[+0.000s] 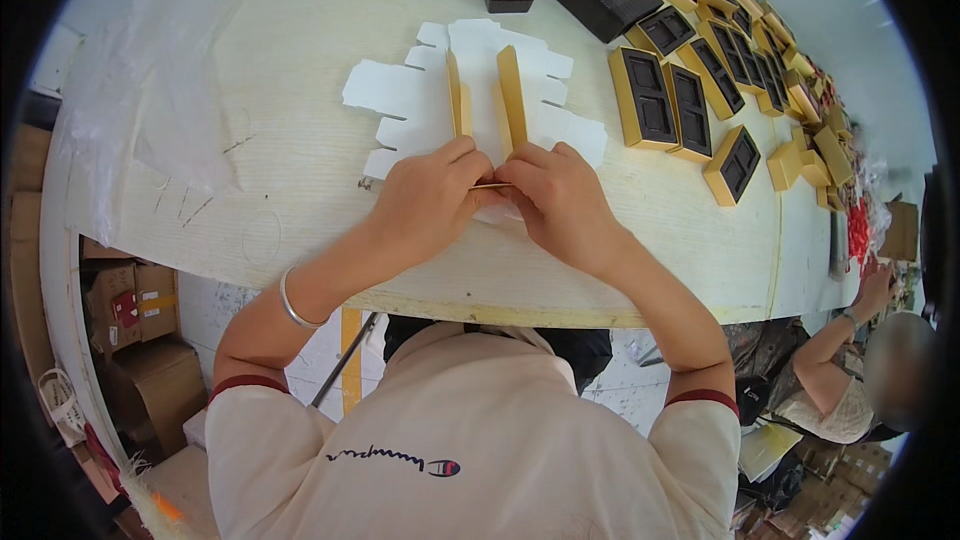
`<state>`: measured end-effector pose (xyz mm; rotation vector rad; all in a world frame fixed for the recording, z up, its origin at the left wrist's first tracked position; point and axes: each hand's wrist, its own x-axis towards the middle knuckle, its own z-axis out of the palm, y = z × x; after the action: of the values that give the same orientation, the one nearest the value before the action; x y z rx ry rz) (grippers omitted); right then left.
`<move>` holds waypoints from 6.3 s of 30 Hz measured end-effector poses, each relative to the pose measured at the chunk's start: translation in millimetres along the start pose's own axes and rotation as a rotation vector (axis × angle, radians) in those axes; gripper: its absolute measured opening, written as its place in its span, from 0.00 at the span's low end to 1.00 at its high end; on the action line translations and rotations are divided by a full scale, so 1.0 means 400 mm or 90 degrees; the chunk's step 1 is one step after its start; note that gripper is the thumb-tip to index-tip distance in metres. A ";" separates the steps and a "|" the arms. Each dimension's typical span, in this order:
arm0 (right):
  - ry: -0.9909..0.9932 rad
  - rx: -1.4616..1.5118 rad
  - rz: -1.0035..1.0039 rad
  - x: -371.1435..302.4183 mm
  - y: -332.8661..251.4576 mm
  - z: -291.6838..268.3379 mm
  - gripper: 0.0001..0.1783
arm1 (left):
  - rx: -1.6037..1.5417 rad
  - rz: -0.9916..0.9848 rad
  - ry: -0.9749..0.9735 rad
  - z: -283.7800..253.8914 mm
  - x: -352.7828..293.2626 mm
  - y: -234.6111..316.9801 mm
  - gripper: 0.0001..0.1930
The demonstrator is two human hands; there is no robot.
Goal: The person folds flat cardboard pieces into small rectangular boxes and inserts black foam inserts into them. The person places each completed box on the table and repeats the process with new pieces.
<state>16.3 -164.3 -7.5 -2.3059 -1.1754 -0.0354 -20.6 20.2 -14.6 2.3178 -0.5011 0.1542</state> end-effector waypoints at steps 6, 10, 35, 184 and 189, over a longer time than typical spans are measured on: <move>0.006 -0.086 -0.095 0.021 0.066 -0.091 0.12 | -0.047 0.086 -0.144 -0.111 0.026 -0.041 0.10; 0.040 -0.267 -0.135 0.021 0.095 -0.126 0.07 | 0.224 0.208 0.017 -0.173 0.036 -0.028 0.22; 0.014 0.036 -0.126 -0.019 0.020 -0.036 0.09 | 0.019 0.080 -0.100 -0.066 -0.025 -0.006 0.12; -0.163 -0.142 -0.248 0.076 0.035 -0.146 0.17 | 0.200 0.122 -0.084 -0.090 0.060 -0.029 0.36; -0.182 -0.264 -0.320 0.080 0.034 -0.127 0.15 | 0.256 0.162 -0.082 -0.092 0.055 -0.034 0.39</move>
<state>57.2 -171.3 37.8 -2.3401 -2.0366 -0.1494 6.3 47.8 8.2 2.6579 -0.8998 0.2469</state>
